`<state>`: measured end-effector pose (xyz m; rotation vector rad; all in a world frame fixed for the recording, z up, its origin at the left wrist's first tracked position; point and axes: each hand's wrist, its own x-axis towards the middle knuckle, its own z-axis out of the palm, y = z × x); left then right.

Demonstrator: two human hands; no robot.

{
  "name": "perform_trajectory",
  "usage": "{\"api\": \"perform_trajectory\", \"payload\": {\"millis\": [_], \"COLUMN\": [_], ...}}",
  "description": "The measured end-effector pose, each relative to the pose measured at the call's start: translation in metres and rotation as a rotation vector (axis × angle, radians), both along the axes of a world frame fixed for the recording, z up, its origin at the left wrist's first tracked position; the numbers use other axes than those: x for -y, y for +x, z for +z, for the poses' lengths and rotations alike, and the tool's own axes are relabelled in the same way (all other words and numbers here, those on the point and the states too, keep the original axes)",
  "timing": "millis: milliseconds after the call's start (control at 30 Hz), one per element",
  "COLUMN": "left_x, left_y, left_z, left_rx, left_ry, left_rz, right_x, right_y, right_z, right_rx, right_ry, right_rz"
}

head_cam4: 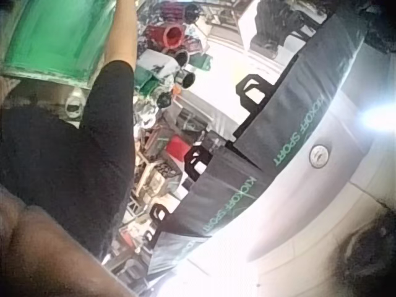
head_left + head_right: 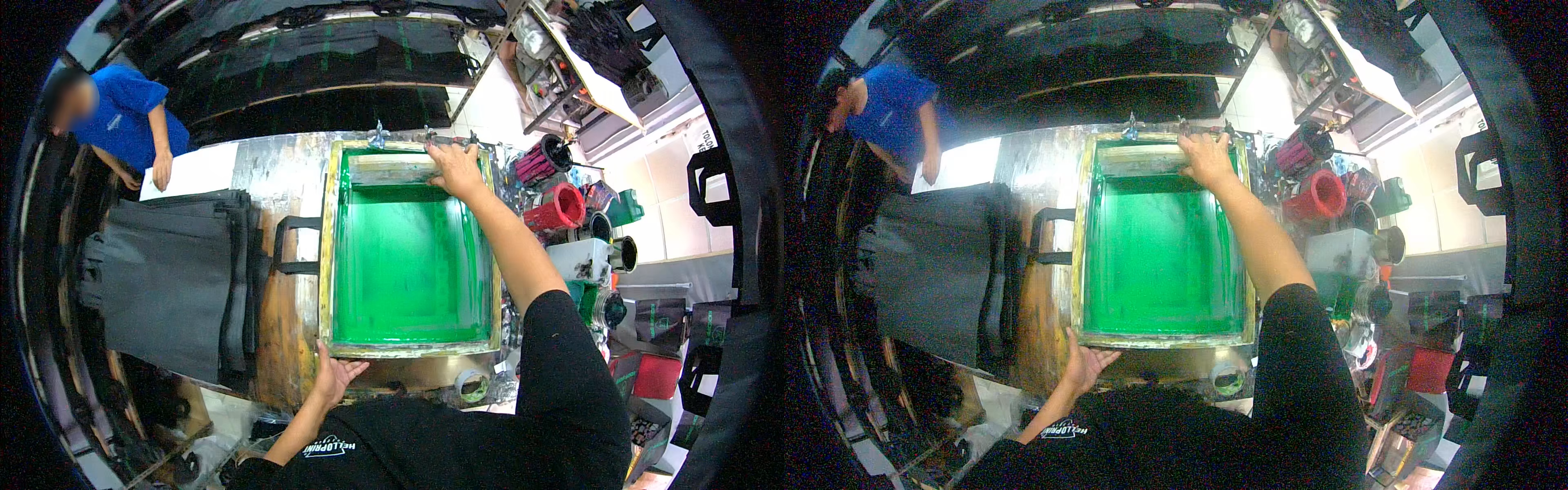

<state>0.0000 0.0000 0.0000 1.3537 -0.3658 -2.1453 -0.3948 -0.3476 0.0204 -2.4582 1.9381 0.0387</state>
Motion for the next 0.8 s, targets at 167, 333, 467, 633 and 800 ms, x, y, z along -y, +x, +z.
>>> {"api": "perform_trajectory", "payload": {"millis": [167, 333, 467, 633, 800], "left_x": [0.021, 0.057, 0.145, 0.294, 0.368], "left_y": [0.002, 0.061, 0.026, -0.056, -0.111], "left_z": [-0.016, -0.015, 0.039, 0.065, 0.018], "left_rx": [0.075, 0.212, 0.815, 1.202, 1.405], "left_ry": [0.167, 0.087, -0.718, -1.711, -1.673], "left_rz": [0.019, -0.581, -0.501, -0.345, -0.535], "right_x": [0.031, 0.014, 0.001, -0.006, -0.014], "right_y": [-0.012, -0.002, 0.006, 0.001, 0.011], "right_z": [0.015, 0.025, 0.02, -0.008, -0.018], "right_rx": [0.056, 0.084, 0.051, -0.007, -0.006], "right_ry": [0.02, -0.073, -0.218, -0.274, -0.319], "right_rz": [0.004, -0.033, -0.041, -0.073, -0.063]}}
